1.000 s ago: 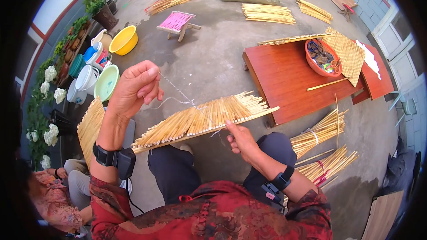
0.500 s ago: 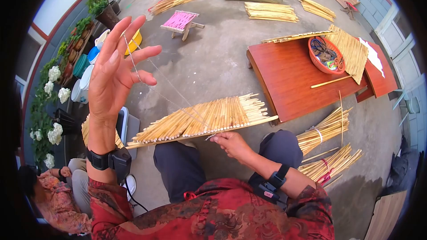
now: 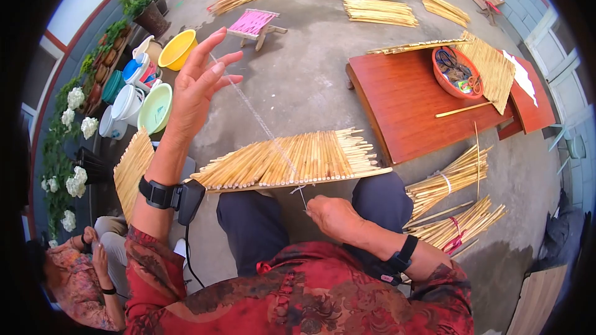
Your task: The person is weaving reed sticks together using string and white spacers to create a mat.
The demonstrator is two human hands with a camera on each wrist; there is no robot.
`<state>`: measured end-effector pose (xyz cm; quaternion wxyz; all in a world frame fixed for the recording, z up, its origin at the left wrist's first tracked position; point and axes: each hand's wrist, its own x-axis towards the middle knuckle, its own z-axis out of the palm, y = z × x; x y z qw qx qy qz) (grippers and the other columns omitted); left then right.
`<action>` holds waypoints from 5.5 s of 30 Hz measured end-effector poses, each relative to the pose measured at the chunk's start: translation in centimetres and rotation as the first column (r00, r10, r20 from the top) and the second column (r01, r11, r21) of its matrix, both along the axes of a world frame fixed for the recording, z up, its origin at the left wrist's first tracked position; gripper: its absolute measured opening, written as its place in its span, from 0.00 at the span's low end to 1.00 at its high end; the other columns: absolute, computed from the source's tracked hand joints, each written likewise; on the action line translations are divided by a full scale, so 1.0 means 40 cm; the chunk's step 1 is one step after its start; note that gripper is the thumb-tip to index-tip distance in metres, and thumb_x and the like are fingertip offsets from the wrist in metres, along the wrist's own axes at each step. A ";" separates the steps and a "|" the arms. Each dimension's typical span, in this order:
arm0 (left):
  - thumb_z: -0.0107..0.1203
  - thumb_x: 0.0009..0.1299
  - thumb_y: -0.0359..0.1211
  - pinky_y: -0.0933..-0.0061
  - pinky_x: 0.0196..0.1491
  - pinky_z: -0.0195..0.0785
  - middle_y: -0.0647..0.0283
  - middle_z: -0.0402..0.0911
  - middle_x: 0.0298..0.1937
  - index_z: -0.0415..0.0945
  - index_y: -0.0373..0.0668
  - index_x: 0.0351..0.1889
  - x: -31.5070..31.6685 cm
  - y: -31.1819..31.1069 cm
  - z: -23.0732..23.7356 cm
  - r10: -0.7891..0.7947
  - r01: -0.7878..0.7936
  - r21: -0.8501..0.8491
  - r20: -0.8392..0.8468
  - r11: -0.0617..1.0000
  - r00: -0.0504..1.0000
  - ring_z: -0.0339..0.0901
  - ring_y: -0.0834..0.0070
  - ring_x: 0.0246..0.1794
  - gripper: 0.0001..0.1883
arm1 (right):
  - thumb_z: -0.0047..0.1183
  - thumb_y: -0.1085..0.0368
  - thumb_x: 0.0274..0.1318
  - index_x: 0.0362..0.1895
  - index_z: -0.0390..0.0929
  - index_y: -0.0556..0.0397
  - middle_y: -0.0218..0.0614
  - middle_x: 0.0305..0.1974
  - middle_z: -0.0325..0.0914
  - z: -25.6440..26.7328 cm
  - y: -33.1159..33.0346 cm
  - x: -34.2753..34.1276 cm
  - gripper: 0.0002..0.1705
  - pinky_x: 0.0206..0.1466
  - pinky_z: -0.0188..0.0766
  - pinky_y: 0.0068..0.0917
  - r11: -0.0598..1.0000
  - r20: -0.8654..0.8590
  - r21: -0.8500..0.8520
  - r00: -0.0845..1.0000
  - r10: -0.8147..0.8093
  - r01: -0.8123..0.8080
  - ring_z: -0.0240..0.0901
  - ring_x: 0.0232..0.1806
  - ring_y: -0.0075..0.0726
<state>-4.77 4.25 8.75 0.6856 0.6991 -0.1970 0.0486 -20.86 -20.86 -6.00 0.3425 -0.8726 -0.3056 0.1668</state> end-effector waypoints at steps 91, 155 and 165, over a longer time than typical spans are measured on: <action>0.62 0.59 0.35 0.62 0.38 0.71 0.61 0.80 0.36 0.73 0.45 0.44 -0.125 -0.074 -0.320 -0.191 -0.258 0.790 0.424 0.556 0.886 0.78 0.61 0.35 0.16 | 0.35 0.54 0.72 0.30 0.63 0.47 0.34 0.25 0.70 0.332 -0.202 0.040 0.16 0.49 0.73 0.46 -0.122 -0.336 0.941 0.901 -0.274 0.314 0.71 0.26 0.36; 0.56 0.65 0.22 0.78 0.49 0.69 0.65 0.81 0.46 0.72 0.36 0.57 0.100 0.125 -0.216 0.295 -0.171 0.339 -0.358 0.925 0.886 0.75 0.82 0.44 0.21 | 0.48 0.64 0.63 0.41 0.76 0.55 0.38 0.29 0.79 0.085 0.234 0.515 0.08 0.34 0.74 0.31 0.861 0.065 0.454 0.955 -0.289 0.229 0.77 0.28 0.39; 0.55 0.66 0.22 0.78 0.53 0.67 0.66 0.78 0.50 0.69 0.36 0.59 0.087 0.135 -0.210 0.282 -0.160 0.329 -0.367 0.931 0.886 0.74 0.82 0.48 0.22 | 0.54 0.60 0.59 0.39 0.80 0.52 0.41 0.32 0.81 0.098 0.266 0.527 0.10 0.37 0.74 0.35 0.851 0.115 0.471 0.940 -0.322 0.234 0.79 0.33 0.46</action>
